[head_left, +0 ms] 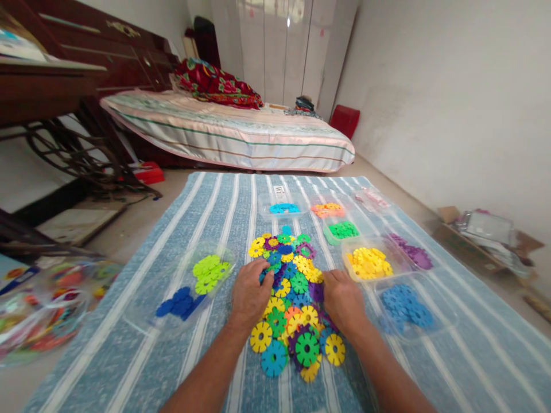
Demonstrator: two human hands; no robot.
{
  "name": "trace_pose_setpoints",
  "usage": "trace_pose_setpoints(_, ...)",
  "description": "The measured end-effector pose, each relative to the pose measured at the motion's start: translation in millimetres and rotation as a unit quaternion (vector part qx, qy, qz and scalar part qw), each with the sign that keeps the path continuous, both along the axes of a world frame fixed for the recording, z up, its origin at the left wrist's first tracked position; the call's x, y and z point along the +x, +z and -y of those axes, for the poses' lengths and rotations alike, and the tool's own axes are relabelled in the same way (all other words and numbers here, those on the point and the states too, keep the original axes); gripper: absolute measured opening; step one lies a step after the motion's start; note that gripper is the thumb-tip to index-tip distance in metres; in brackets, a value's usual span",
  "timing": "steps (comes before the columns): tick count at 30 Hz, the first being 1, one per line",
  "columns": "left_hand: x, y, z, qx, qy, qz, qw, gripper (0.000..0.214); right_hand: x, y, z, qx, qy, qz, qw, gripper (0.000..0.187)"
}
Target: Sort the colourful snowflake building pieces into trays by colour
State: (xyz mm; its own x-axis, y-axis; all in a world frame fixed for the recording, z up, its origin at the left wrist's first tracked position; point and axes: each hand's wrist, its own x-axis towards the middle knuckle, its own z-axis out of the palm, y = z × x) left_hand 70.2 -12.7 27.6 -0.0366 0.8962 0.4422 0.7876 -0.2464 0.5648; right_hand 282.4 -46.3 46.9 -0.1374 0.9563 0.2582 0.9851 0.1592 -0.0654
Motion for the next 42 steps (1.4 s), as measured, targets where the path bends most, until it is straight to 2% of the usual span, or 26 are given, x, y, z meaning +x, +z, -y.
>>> trace_pose_setpoints(3, 0.1, -0.4, 0.1, -0.002, 0.000, -0.005, 1.000, 0.020, 5.0, 5.7, 1.9, 0.055, -0.006, -0.017, 0.998, 0.025)
trace_pose_setpoints(5, 0.2, -0.9, 0.1, -0.002, 0.000, -0.006, 1.000, 0.021, 13.8, 14.5, 0.8, 0.123, -0.007, -0.040, 0.992, 0.027)
trace_pose_setpoints(8, 0.3, -1.4, 0.2, -0.001, 0.003, -0.003, 1.000, 0.021, 31.1, 29.8, -4.1, 0.227, -0.053, -0.074, 0.970, 0.028)
trace_pose_setpoints(10, 0.4, -1.2, 0.3, -0.002, 0.004, -0.001, 1.000, 0.020, 37.8, 36.2, -7.4, 0.258, -0.082, -0.091, 0.958, 0.028)
trace_pose_setpoints(13, 0.4, -0.6, 0.4, -0.004, 0.007, -0.001, 1.000, 0.019, 30.4, 35.2, -9.7, 0.223, -0.045, -0.123, 0.966, 0.027)
trace_pose_setpoints(16, -0.2, -0.4, 0.4, -0.002, 0.005, -0.003, 1.000, 0.020, 7.2, 26.6, -12.9, 0.123, 0.002, -0.132, 0.984, 0.025)
trace_pose_setpoints(20, -1.4, -0.5, 0.2, 0.001, 0.001, -0.008, 1.000, 0.019, -18.5, 16.5, -26.2, 0.009, -0.024, -0.075, 0.997, 0.021)
trace_pose_setpoints(23, -1.9, -0.7, 0.0, 0.003, -0.002, -0.011, 1.000, 0.019, -24.6, 9.9, -36.3, -0.007, -0.031, -0.047, 0.998, 0.025)
trace_pose_setpoints(27, -1.8, -1.0, 0.6, 0.002, 0.000, -0.016, 1.000, 0.021, -25.2, 4.2, -36.9, -0.002, -0.025, -0.046, 0.999, 0.030)
trace_pose_setpoints(30, -1.6, -0.9, 1.4, 0.001, -0.001, -0.019, 1.000, 0.021, -21.0, 7.9, -29.5, 0.021, -0.013, -0.064, 0.998, 0.031)
trace_pose_setpoints(34, -0.7, -0.9, 1.9, 0.000, 0.000, -0.019, 1.000, 0.022, 2.8, 22.8, -21.9, 0.152, 0.003, -0.125, 0.980, 0.031)
trace_pose_setpoints(38, 0.1, -0.8, 1.6, -0.002, 0.002, -0.016, 1.000, 0.022, 38.1, 36.5, -21.9, 0.278, -0.063, -0.111, 0.952, 0.024)
trace_pose_setpoints(40, 0.1, -0.8, 1.3, -0.002, 0.002, -0.018, 1.000, 0.023, 46.2, 38.4, -23.1, 0.297, -0.076, -0.098, 0.947, 0.022)
trace_pose_setpoints(42, -0.2, -0.9, 0.9, 0.000, 0.002, -0.022, 1.000, 0.024, 42.5, 37.1, -25.2, 0.276, -0.047, -0.099, 0.955, 0.022)
